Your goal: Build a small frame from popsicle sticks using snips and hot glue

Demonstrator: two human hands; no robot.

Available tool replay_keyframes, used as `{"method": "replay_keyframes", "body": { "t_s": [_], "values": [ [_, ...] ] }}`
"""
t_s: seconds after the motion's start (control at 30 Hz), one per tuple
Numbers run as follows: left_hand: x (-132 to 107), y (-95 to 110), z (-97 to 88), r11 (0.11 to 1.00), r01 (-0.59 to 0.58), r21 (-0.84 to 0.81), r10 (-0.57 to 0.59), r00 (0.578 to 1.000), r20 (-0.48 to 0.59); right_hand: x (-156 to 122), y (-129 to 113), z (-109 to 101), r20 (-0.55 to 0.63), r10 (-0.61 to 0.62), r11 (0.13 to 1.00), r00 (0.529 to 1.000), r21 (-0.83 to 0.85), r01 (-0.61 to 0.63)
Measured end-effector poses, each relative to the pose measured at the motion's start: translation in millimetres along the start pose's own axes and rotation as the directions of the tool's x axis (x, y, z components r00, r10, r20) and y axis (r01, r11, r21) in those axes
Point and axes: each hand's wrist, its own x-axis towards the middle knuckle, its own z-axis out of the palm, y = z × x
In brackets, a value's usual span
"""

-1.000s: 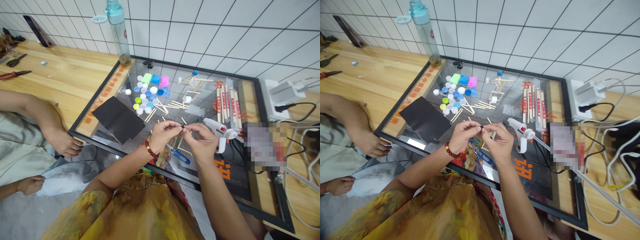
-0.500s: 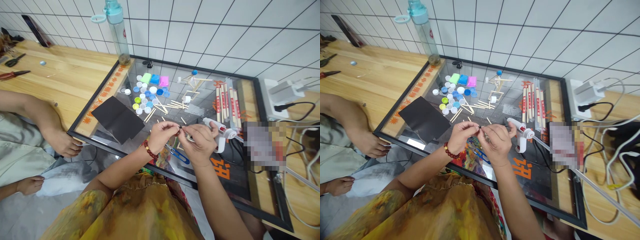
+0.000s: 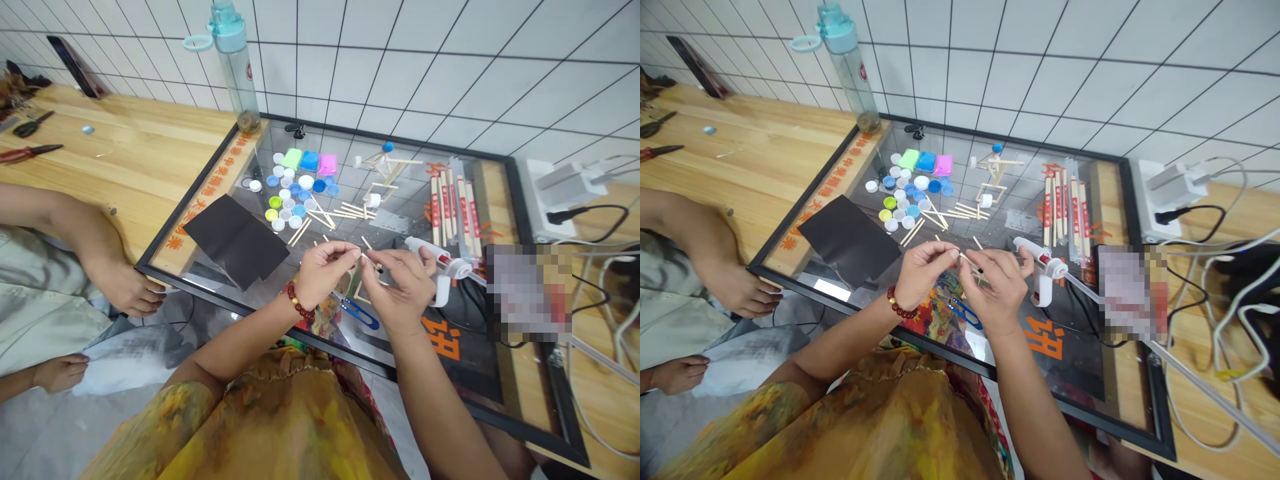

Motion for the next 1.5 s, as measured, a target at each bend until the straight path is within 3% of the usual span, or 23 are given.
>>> {"method": "replay_keyframes", "body": {
  "t_s": [0.17, 0.33, 0.67, 0.87, 1.1, 1.33, 1.5],
  "values": [
    [2.3, -0.5, -0.8, 0.995, -0.084, 0.054, 0.082, 0.996, 0.045, 0.7, -4.2, 1.1, 0.022, 0.035, 0.998, 0.999, 0.042, -0.036],
    [4.1, -1.5, -0.5, 0.993, -0.091, 0.070, 0.089, 0.996, 0.030, 1.1, -6.4, 1.8, 0.038, 0.052, 0.998, 0.998, 0.038, -0.053],
    [3.9, -3.9, 2.3, 0.985, 0.037, -0.171, -0.036, 0.999, 0.010, -0.6, -3.6, 1.8, 0.012, 0.036, 0.999, 0.999, 0.008, -0.036],
    [6.4, -0.6, 1.1, 0.980, 0.075, -0.184, -0.071, 0.997, 0.029, -0.8, -7.5, 0.2, 0.074, 0.079, 0.997, 0.994, -0.022, -0.077],
    [4.9, -2.3, 0.3, 0.961, 0.107, -0.255, -0.085, 0.992, 0.096, -1.2, -6.0, 0.5, 0.021, 0.117, 0.993, 0.993, 0.019, -0.117],
    [7.5, 0.7, -1.5, 0.922, 0.217, -0.322, -0.221, 0.975, 0.023, -0.8, -4.1, -2.2, 0.012, 0.145, 0.989, 0.989, 0.010, -0.145],
    [13.4, 11.7, -8.4, 0.901, 0.229, -0.368, -0.271, 0.961, -0.064, -6.6, 5.0, 4.5, 0.190, 0.133, 0.990, 0.973, -0.079, -0.120]
  ]
}}
